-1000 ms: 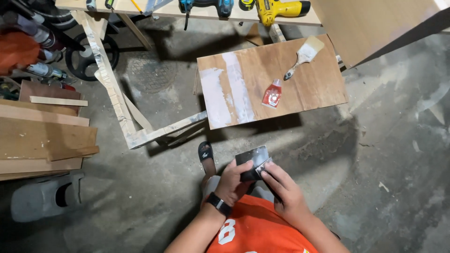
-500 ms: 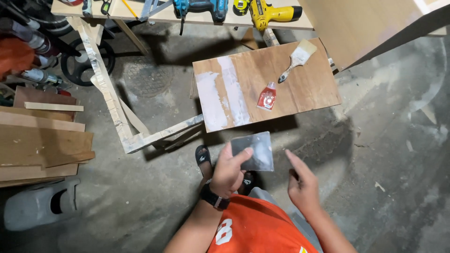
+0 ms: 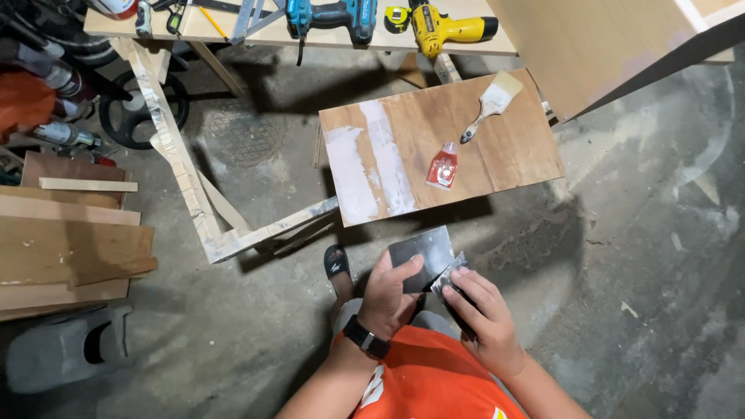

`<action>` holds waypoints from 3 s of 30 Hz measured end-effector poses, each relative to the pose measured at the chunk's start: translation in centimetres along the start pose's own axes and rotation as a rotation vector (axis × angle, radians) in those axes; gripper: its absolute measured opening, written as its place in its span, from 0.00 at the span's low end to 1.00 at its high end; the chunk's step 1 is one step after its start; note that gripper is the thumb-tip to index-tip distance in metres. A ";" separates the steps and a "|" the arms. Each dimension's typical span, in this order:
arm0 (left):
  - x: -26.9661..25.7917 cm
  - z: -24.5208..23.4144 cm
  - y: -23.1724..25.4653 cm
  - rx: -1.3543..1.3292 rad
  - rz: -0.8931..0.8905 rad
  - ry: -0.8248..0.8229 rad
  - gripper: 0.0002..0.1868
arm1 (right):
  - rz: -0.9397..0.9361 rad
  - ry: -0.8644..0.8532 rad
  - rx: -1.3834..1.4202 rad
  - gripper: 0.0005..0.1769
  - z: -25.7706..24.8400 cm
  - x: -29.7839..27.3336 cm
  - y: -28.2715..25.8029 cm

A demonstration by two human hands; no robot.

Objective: Sanding a wooden component and applying wood filler to the joints of a cabinet frame.

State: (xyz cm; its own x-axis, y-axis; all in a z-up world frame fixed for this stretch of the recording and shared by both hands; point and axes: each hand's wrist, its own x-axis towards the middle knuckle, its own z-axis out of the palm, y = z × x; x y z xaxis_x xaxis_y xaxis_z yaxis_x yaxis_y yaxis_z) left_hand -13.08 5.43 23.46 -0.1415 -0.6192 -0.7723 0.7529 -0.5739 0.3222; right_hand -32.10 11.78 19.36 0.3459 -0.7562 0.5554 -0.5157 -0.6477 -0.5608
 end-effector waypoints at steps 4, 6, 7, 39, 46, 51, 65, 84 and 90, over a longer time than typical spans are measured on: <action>4.0 -4.4 -1.9 -0.126 0.080 -0.180 0.29 | 0.108 -0.086 -0.018 0.43 -0.8 -1.8 4.2; 3.3 -4.2 -0.8 -0.006 0.175 -0.195 0.18 | 0.281 -0.216 0.032 0.55 -1.5 -2.2 6.5; 4.9 -5.0 -1.1 -0.008 0.178 -0.193 0.18 | 0.279 -0.218 0.034 0.55 -2.1 -1.1 6.6; 5.7 -8.4 8.8 0.871 0.481 0.187 0.22 | 0.549 -0.901 0.253 0.26 4.5 12.1 4.2; 10.8 -16.8 11.3 0.719 0.466 0.227 0.24 | 0.541 -0.783 0.111 0.20 8.7 21.3 6.0; 11.8 -17.9 10.9 0.638 0.220 0.403 0.42 | 0.158 -0.855 -0.143 0.24 16.0 25.4 9.9; 16.9 -16.4 8.5 0.698 0.133 0.195 0.27 | -0.112 -0.986 -0.486 0.22 23.3 25.2 16.4; 20.0 -17.2 6.2 0.632 0.264 0.210 0.23 | -0.237 -0.995 -0.750 0.37 23.5 20.0 14.5; 20.7 -17.9 5.6 0.646 0.227 0.191 0.24 | -0.319 -0.855 -0.684 0.34 22.1 15.0 14.1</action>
State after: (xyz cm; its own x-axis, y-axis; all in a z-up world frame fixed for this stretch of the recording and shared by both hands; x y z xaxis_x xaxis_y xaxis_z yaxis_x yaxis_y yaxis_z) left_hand -0.32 -1.00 -0.56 0.1331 -0.6901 -0.7114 0.2104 -0.6817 0.7007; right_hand -16.82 -10.69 6.20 0.8237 -0.5508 -0.1344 -0.5366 -0.8339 0.1288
